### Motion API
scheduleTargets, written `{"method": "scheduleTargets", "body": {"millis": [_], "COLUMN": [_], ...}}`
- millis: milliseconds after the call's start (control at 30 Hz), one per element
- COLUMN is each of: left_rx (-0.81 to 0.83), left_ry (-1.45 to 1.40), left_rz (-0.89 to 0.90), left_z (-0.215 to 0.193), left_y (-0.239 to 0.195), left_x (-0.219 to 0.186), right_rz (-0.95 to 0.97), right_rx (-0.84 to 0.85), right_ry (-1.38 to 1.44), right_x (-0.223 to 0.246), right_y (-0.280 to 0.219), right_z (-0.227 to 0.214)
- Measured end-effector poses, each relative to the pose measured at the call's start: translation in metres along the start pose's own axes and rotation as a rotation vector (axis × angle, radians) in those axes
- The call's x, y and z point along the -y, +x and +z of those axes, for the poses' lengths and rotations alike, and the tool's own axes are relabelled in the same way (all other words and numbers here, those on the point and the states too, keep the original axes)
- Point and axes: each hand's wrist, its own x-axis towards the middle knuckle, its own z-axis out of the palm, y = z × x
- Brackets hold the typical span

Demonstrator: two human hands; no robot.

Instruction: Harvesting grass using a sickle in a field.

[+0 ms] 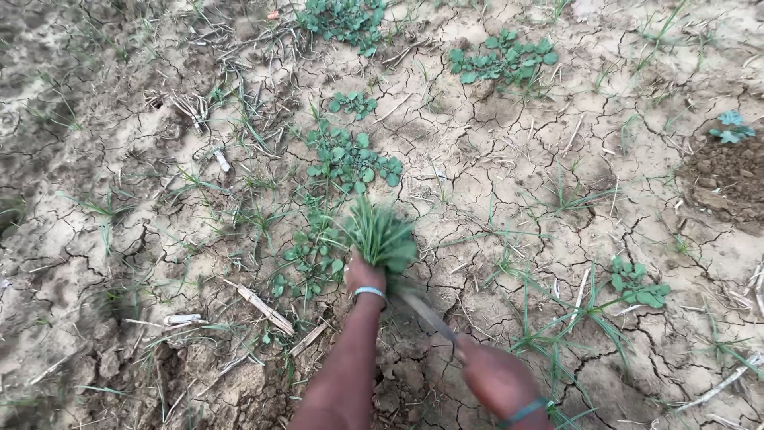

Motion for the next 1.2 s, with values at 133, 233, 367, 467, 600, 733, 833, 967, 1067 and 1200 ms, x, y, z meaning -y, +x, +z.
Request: {"method": "scheduleTargets", "body": {"millis": [133,233,367,467,600,733,833,967,1067,1200], "left_rx": [-0.02,-0.154,-0.378,-0.393,-0.26,-0.187,-0.157,0.076,0.2,0.345], "left_ry": [-0.264,-0.57,-1.295,-0.79,-0.321,-0.122,0.14,0.14,0.093,0.082], "left_rz": [-0.019,-0.022,-0.145,-0.03,0.262,0.398,0.313,0.082,-0.049,-0.045], "left_z": [0.013,0.038,0.004,-0.023,0.02,0.016,-0.021,-0.008,-0.024,-0.005], "left_y": [-0.026,-0.004,0.032,0.026,0.007,-0.029,-0.039,-0.021,-0.009,0.02], "left_x": [0.058,0.14,0.186,0.176,0.169,0.108,0.055,0.07,0.059,0.084], "right_rz": [-0.154,0.071,-0.059,0.055,0.104,0.1,0.112,0.173,0.212,0.274], "right_rx": [-0.155,0.131,-0.025,-0.009,-0.086,-0.064,-0.083,-0.028,-0.038,0.101], "right_ry": [-0.071,-0.043,-0.057,-0.015,-0.051,-0.077,-0.067,-0.041,-0.025,0.065], "right_x": [-0.006,0.038,0.048,0.057,0.053,0.057,0.06,0.061,0.044,0.044], "right_y": [-0.008,-0.021,-0.014,-0.017,-0.014,-0.01,-0.009,-0.014,-0.016,-0.011], "right_z": [-0.001,-0.025,-0.018,-0.032,-0.028,-0.027,-0.028,-0.038,-0.038,-0.035]}}
